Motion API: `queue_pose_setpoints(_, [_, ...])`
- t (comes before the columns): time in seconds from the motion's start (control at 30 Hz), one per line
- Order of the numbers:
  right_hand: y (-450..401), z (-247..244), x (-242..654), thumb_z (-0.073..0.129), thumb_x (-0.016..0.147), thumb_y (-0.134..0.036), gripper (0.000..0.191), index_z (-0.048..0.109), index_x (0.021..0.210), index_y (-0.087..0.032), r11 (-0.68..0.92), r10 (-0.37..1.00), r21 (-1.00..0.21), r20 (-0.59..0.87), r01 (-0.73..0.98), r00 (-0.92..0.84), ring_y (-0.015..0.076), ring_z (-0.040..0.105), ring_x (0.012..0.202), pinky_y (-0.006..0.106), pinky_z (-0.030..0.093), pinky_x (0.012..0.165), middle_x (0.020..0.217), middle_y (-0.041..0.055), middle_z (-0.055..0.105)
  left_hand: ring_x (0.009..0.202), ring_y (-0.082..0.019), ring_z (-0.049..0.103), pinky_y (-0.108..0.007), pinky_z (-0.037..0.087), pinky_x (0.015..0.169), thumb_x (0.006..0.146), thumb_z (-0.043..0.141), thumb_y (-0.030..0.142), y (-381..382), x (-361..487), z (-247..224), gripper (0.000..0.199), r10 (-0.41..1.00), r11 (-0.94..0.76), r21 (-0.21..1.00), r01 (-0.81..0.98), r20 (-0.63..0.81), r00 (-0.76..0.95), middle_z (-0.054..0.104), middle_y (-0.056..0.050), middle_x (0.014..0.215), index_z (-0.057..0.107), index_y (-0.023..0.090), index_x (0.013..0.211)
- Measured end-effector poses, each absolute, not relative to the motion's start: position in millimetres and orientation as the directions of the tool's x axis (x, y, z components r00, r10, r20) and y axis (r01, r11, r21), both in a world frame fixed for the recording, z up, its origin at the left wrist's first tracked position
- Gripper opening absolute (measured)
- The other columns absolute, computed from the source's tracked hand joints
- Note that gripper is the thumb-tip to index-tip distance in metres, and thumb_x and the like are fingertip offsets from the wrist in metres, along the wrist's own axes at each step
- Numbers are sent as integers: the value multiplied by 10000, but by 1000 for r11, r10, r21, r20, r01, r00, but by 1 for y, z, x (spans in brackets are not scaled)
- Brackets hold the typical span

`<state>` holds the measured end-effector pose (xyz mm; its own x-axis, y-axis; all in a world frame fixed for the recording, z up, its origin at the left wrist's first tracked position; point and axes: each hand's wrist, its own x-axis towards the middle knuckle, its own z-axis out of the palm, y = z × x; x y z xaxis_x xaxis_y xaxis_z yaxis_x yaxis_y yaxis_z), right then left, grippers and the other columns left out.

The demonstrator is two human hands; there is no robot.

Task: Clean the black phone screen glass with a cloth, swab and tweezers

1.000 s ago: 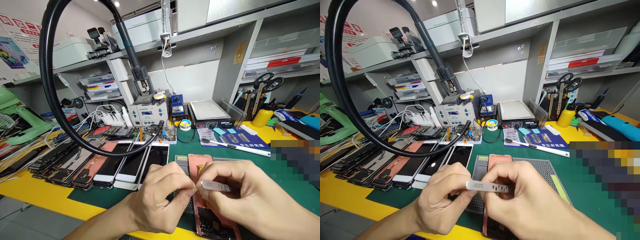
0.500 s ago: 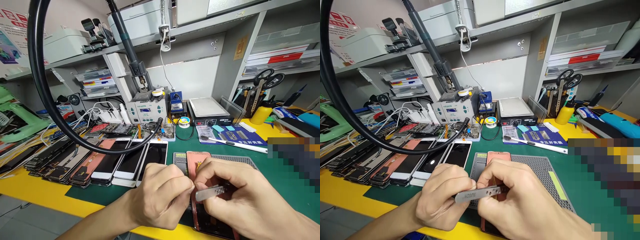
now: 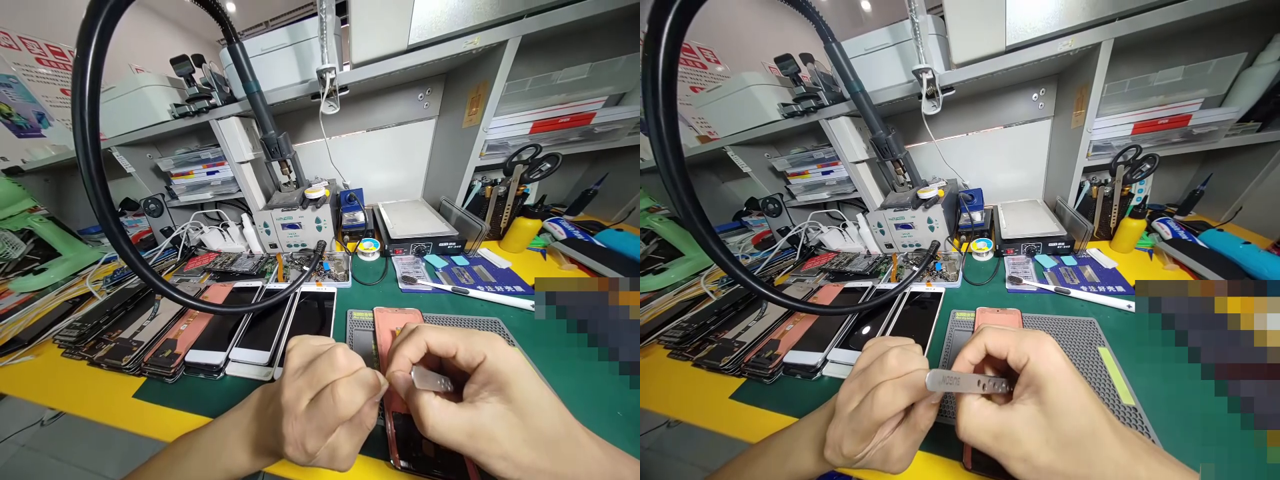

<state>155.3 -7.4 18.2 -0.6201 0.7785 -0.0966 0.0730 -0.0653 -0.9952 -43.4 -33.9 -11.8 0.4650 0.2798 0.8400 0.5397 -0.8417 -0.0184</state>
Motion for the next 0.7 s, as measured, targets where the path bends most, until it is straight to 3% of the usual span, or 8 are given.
queue_pose_setpoints(0.17, [-5, 20, 156, 596, 689, -97, 115, 585, 684, -212, -112, 769, -989, -148, 97, -621, 149, 667, 516, 207, 515, 477, 554, -60, 565, 614, -126, 590, -291, 548, 624, 843, 549, 13, -34, -43, -11, 196, 252, -833, -45, 552, 856, 451, 673, -18, 750, 585, 117, 1005])
queue_pose_setpoints(0.3, [-6, 21, 157, 647, 728, -136, 87, 601, 678, -191, -107, 772, -989, -149, 104, -618, 95, 563, 482, 181, 467, 463, 568, -56, 566, 613, -111, 597, -280, 531, 627, 869, 535, 31, -33, -42, -8, 143, 247, -839, -40, 543, 860, 446, 666, -6, 736, 588, 119, 969])
queue_pose_setpoints(0.4, [-5, 21, 161, 707, 832, -278, 185, 591, 715, -192, -171, 735, -978, -205, 115, -647, 72, 496, 423, 159, 392, 403, 525, -64, 559, 620, -105, 607, -284, 506, 642, 874, 558, 55, -34, -40, -6, 106, 281, -827, -10, 562, 858, 429, 645, 13, 709, 585, 131, 944])
queue_pose_setpoints(0.53, [3, 21, 165, 624, 937, -510, 370, 589, 763, -185, -262, 665, -959, -258, 104, -701, 71, 478, 372, 158, 279, 354, 509, -33, 600, 659, -118, 614, -288, 456, 600, 819, 586, 66, -36, -40, -3, 200, 377, -825, 119, 553, 845, 379, 659, -16, 769, 600, 117, 1012])
queue_pose_setpoints(0.7, [11, 25, 165, 606, 943, -400, 295, 651, 780, -158, -361, 648, -932, -254, 3, -718, 37, 377, 363, 178, 124, 372, 529, -21, 594, 640, -110, 568, -277, 424, 584, 778, 548, -9, -37, -39, -1, 274, 502, -804, 293, 517, 802, 325, 613, -13, 742, 628, 130, 1000])
